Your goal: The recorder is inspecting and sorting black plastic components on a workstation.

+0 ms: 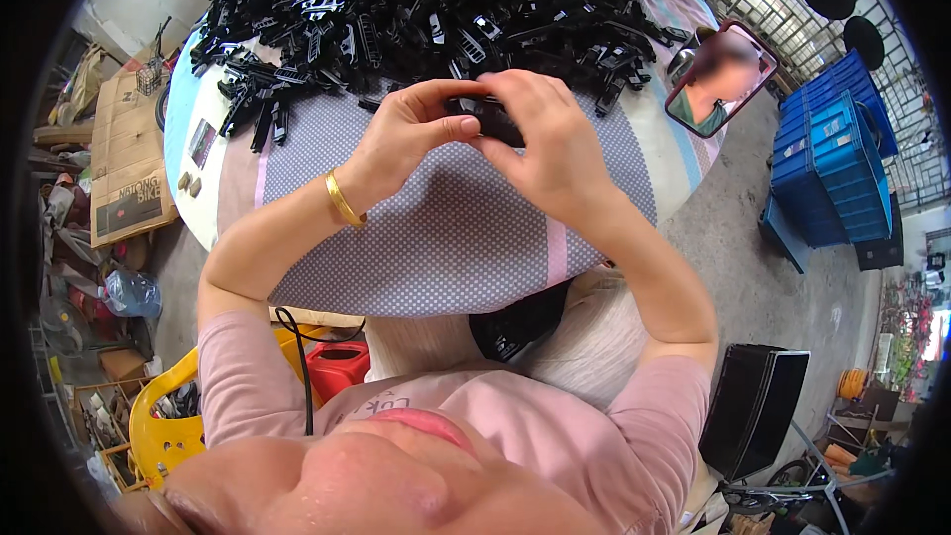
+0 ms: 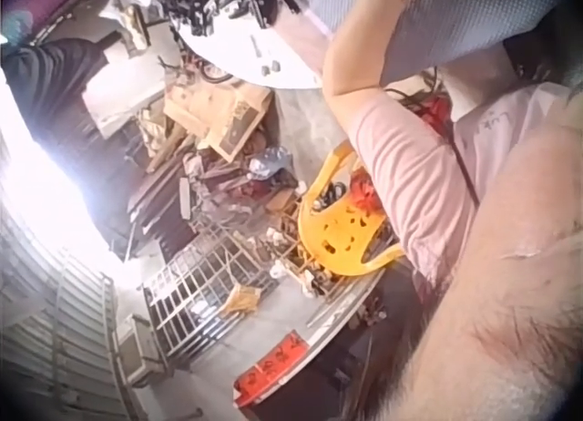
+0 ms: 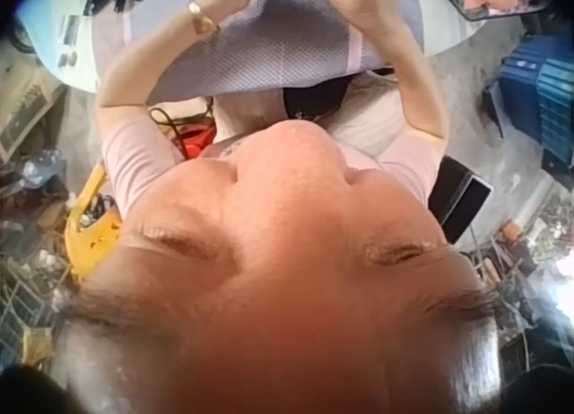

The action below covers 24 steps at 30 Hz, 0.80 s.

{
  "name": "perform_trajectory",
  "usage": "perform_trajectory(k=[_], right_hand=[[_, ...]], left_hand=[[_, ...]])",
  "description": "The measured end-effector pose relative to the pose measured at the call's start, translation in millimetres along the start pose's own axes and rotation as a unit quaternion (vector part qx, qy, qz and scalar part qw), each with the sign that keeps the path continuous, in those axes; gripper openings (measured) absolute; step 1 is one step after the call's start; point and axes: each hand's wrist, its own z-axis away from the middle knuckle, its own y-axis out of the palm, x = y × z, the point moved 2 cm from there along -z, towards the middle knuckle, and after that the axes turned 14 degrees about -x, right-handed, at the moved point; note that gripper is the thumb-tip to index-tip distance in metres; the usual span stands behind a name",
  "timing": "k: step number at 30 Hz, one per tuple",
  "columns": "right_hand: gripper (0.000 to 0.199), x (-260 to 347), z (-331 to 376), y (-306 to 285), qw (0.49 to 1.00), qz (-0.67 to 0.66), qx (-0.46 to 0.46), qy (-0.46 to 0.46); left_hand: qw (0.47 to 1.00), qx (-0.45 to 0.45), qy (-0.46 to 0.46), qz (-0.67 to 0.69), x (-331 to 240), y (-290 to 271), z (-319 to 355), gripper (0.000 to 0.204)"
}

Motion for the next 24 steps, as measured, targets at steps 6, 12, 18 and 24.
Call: perform_trajectory(k=[6,12,18,24], right_hand=[[0.050,-16.2,6.0,-15.6,0.954,-0.131,0.158,0.217],[0.044,-12.2,10.6,-21.5,0.981,-0.046,0.113,0.154],[0.036,-7.3,14.7,-15.2,0.987,-0.046,0.087,0.125],[0.036,-11.9,14.3,-16.8,0.979,-0.066,0.115,0.157]], left_hand=[[0.987,0.030,0.067,-0.144,-7.4,9.1,5.4,0.038],[0.975,0.000,0.131,-0.180,-3.5,11.9,9.7,0.033],[0.958,0.005,0.195,-0.212,-4.2,8.8,9.8,0.032],[0.962,0.021,0.148,-0.226,-8.7,10.6,9.7,0.035]])
